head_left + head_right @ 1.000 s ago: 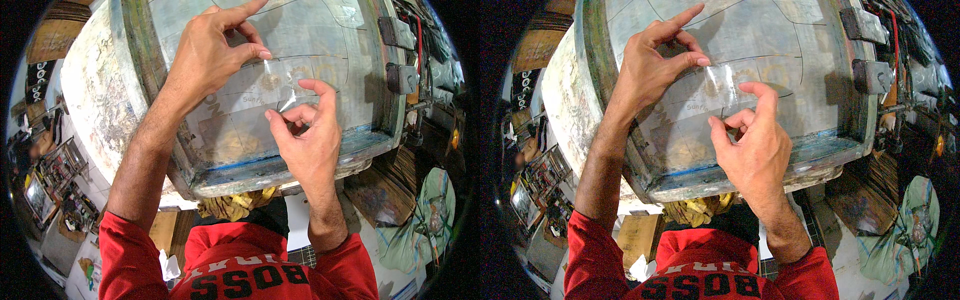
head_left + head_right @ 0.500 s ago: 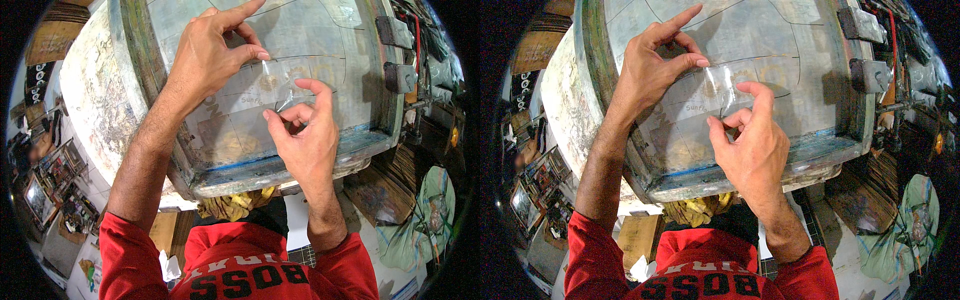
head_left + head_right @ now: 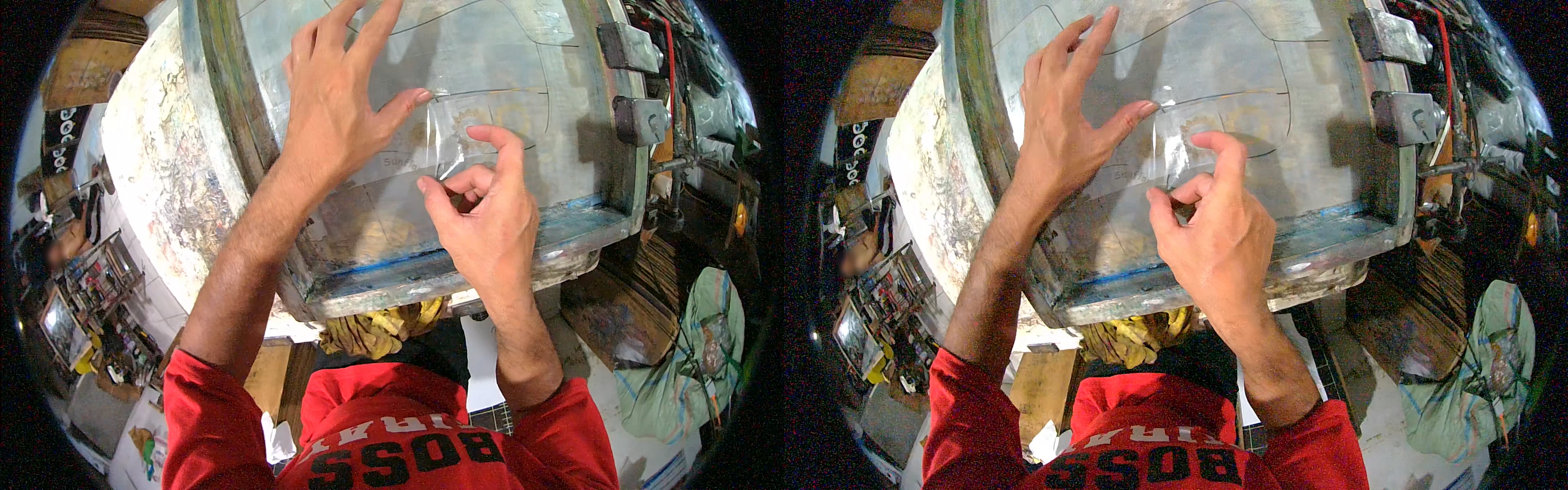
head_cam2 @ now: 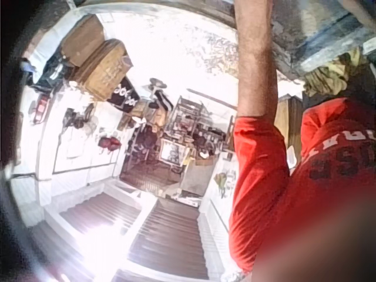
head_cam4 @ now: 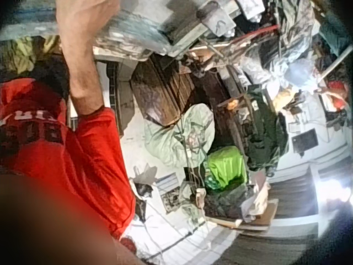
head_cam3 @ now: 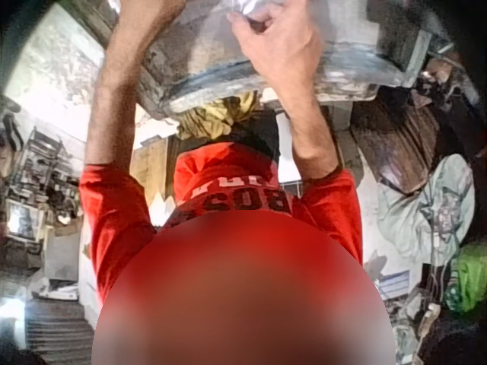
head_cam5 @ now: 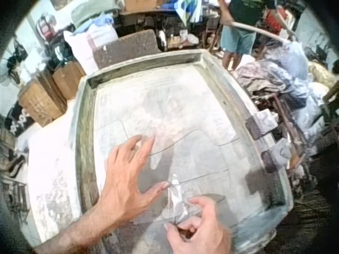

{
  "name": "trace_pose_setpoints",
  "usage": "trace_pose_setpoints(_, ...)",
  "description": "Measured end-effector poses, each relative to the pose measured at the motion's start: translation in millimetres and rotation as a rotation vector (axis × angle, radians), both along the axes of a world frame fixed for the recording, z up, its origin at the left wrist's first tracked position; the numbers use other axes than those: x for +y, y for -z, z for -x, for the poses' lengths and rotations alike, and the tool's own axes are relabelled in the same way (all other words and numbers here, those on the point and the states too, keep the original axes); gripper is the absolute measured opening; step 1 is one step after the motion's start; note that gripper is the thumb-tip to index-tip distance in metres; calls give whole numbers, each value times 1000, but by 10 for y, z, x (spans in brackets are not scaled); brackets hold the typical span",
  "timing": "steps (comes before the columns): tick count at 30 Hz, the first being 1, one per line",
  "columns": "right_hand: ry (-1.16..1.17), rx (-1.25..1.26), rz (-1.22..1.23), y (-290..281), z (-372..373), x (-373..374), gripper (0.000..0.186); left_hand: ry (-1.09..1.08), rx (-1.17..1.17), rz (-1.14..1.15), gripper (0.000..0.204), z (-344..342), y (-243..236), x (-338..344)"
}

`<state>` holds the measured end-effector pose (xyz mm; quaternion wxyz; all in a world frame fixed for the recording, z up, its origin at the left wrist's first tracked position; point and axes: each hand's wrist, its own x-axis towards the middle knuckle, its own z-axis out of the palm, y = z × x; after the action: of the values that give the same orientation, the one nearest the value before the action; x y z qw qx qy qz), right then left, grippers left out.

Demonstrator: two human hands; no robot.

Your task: The person applies tape to the edges of a screen printing frame, then moves stacks of wooden boards and places a frame over a paper template on a workbench. The person repeatedly lifts and lowers the frame to check alignment with the template.

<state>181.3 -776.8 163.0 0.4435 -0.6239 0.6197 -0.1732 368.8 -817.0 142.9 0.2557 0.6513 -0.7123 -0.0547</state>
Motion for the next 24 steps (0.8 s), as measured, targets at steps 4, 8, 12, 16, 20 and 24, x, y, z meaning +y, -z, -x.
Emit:
trace_pose_setpoints(4, 4, -2, 35, 2, -5, -8, 61, -94, -94, -97, 103, 56, 107, 128)
trace_pose_setpoints(8, 7, 1, 54, -32, 10, 27, 56, -78, -106, -131, 106, 189, 77, 305)
trace_pose_setpoints(12, 142, -268, 153, -144, 218, 193, 46, -28, -165, -211, 110, 294, -21, 508)
trace_pose_setpoints(16, 264, -352, 315, -296, 623, 445, 40, 122, -219, -167, 83, 352, -120, 626)
trace_pose_setpoints(20, 350, -254, 327, -469, 1043, 624, 37, 337, -256, -387, 70, 409, -235, 510)
trace_pose_setpoints(24, 398, -164, 342, -675, 1300, 749, 35, 290, -352, -257, 85, 449, -291, 326)
